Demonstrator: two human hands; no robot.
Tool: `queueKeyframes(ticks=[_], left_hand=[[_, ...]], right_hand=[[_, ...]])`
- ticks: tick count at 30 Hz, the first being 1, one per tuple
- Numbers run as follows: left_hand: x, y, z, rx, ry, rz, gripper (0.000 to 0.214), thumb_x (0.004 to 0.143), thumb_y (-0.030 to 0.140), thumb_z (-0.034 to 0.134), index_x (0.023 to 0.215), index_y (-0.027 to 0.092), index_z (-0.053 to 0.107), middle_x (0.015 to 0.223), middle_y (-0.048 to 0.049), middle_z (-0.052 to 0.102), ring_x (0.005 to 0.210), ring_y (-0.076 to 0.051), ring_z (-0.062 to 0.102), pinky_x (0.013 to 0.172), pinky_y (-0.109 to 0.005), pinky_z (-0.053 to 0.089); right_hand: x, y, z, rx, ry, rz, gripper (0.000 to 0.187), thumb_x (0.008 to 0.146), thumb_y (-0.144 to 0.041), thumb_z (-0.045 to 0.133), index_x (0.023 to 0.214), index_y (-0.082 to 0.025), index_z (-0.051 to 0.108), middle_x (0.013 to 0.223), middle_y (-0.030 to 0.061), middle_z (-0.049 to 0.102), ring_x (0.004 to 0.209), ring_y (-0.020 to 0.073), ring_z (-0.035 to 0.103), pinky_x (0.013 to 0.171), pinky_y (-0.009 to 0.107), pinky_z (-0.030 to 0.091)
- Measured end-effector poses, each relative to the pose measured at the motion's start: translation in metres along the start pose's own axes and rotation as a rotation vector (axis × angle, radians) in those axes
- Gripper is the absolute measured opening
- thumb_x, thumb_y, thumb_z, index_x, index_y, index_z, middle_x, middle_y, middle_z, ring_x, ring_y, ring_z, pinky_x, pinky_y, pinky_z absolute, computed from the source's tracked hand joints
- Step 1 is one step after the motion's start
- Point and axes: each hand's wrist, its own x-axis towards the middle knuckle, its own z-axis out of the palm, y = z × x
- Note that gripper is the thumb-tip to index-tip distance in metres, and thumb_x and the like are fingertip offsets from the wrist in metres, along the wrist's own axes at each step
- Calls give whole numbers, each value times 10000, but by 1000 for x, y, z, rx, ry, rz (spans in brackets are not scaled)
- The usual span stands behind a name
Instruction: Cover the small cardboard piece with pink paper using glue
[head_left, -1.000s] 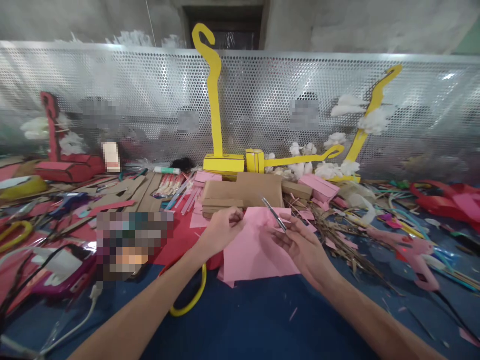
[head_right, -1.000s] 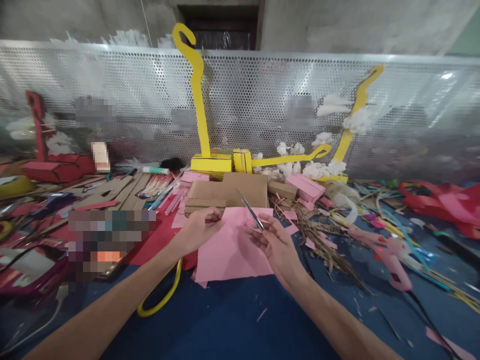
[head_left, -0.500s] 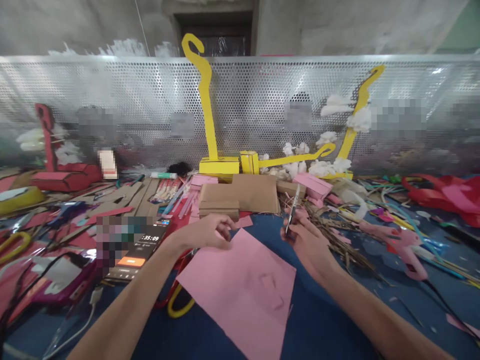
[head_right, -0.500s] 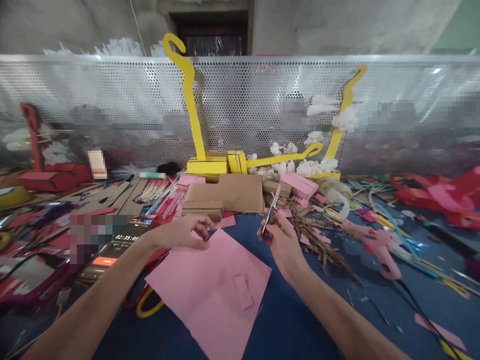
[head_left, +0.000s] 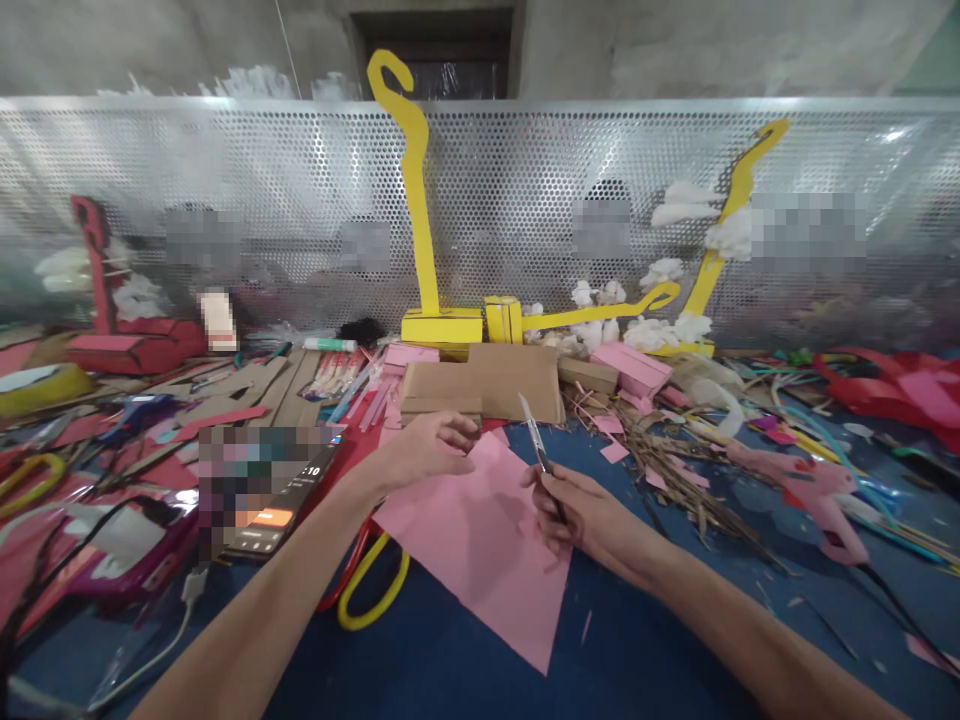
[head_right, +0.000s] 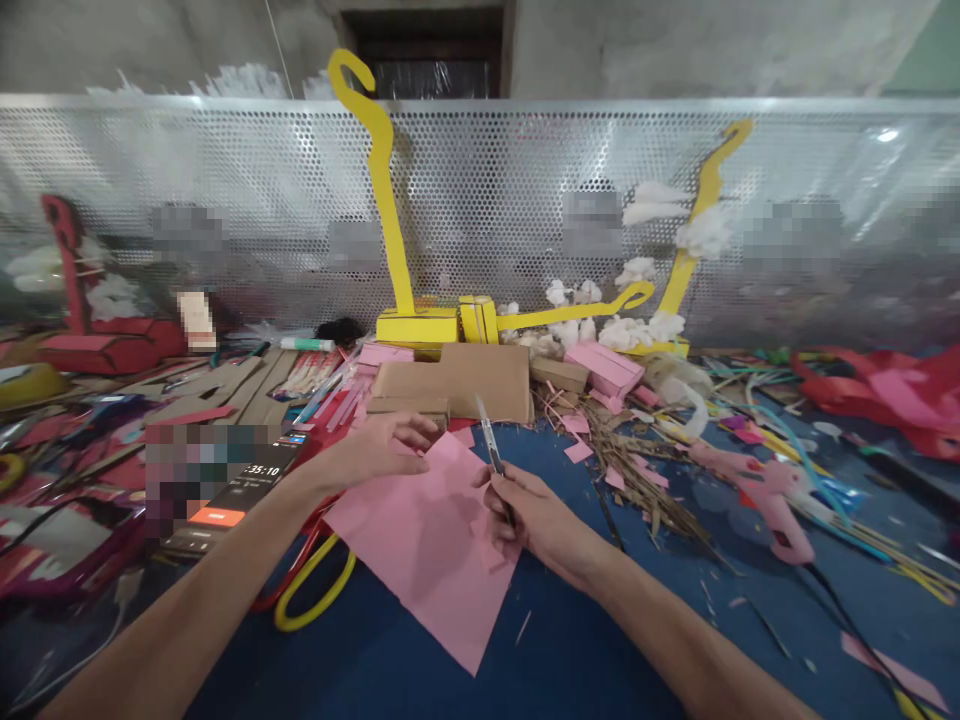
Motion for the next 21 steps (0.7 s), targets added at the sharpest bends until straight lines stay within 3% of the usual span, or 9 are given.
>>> queueKeyframes(ticks=[2,6,9,12,15,21], left_hand=[[1,-4,0,-35,-26,-36,553,650,304,807,1180,189,702,1156,-120,752,1063,-264,701,893,-379,563],[2,-10,1,148,-3,-46,251,702,298,707,919,200,787,965,-60,797,912,-264,731,741,-325,551],[5,-14,3,223,46,-5,166,726,307,673,780,201,789,884,-48,797,863,-261,728,751,-322,523],[6,-16,6,255,95,42,165,743,304,671,786,204,794,905,-51,799,875,-256,727,780,-318,512],[6,-14,12,268,138,69,167,769,288,649,802,206,791,899,-47,798,854,-249,731,751,-310,514],[3,-6,16,290,235,103,154,803,324,654,785,219,764,892,-38,788,853,-247,710,779,-328,494]], right_hand=[[2,2,-1,-16,17,-3,356,845,-529,720,980,-220,604,691,-77,407,505,76,363,514,240,368],[4,3,-4,-97,-18,-20,356,877,-550,677,996,-228,580,674,-81,406,495,81,377,526,249,383],[5,5,-8,-289,14,-153,381,932,-583,579,1075,-229,575,654,-90,344,487,90,339,500,243,336],[4,5,-12,-632,176,-334,369,978,-523,521,1199,-232,574,616,-85,343,503,116,327,494,253,281],[0,3,-11,-904,286,-443,361,995,-420,505,1313,-257,554,585,-67,441,514,148,402,520,277,278],[-3,2,-6,-980,268,-463,351,1012,-404,469,1324,-270,557,610,-42,549,511,178,505,541,289,316]])
